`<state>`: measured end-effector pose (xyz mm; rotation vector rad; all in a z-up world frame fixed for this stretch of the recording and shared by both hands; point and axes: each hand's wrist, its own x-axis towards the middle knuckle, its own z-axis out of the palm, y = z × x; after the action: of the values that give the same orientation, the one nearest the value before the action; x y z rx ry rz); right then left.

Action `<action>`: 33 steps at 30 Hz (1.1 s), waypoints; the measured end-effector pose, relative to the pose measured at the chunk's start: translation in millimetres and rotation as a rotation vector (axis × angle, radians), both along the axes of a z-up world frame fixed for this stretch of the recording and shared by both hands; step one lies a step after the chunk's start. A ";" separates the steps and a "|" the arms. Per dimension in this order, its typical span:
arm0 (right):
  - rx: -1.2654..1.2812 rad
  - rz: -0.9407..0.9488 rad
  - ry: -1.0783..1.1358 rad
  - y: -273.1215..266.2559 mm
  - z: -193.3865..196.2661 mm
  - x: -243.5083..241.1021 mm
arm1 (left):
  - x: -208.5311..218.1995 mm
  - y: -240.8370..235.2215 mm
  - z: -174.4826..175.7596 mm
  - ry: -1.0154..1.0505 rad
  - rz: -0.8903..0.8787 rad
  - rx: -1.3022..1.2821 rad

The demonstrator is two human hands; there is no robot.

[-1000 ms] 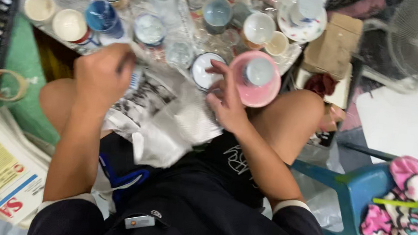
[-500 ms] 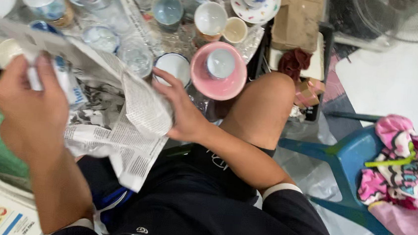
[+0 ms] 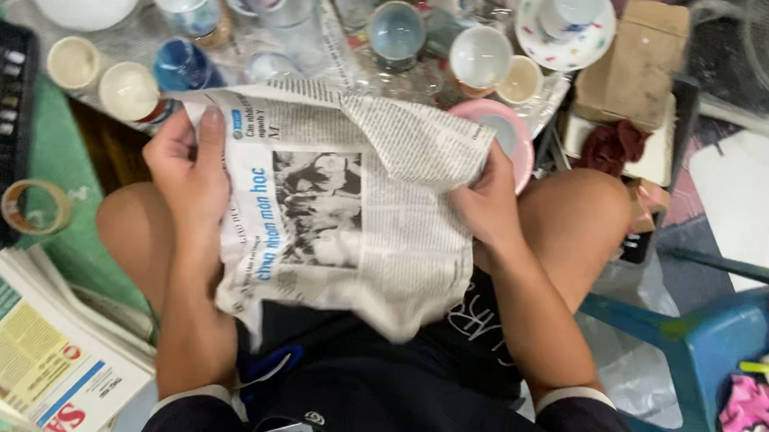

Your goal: The person sits cross-legged and wraps various ceramic dishes, including bowls and cups, with newspaper. They fold the paper around each item and place the wrapped bundle into a black plastic crate.

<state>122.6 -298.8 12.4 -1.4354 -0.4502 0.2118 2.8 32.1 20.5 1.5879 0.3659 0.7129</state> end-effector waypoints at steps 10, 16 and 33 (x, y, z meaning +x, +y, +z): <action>-0.067 -0.217 -0.123 -20.0 -54.8 2.2 | -21.7 0.1 -5.2 0.281 -0.310 0.113; -0.020 -0.110 0.210 -19.9 -83.1 10.5 | -20.9 0.3 -5.1 0.047 -0.123 0.125; -0.075 -0.506 -0.305 -17.7 -26.6 20.4 | -27.2 21.1 -26.5 0.426 -0.580 -0.076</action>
<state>143.0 -316.5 -14.2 -1.6147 -0.3124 -0.4049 -24.4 53.3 -6.0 1.6573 0.2153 -0.0850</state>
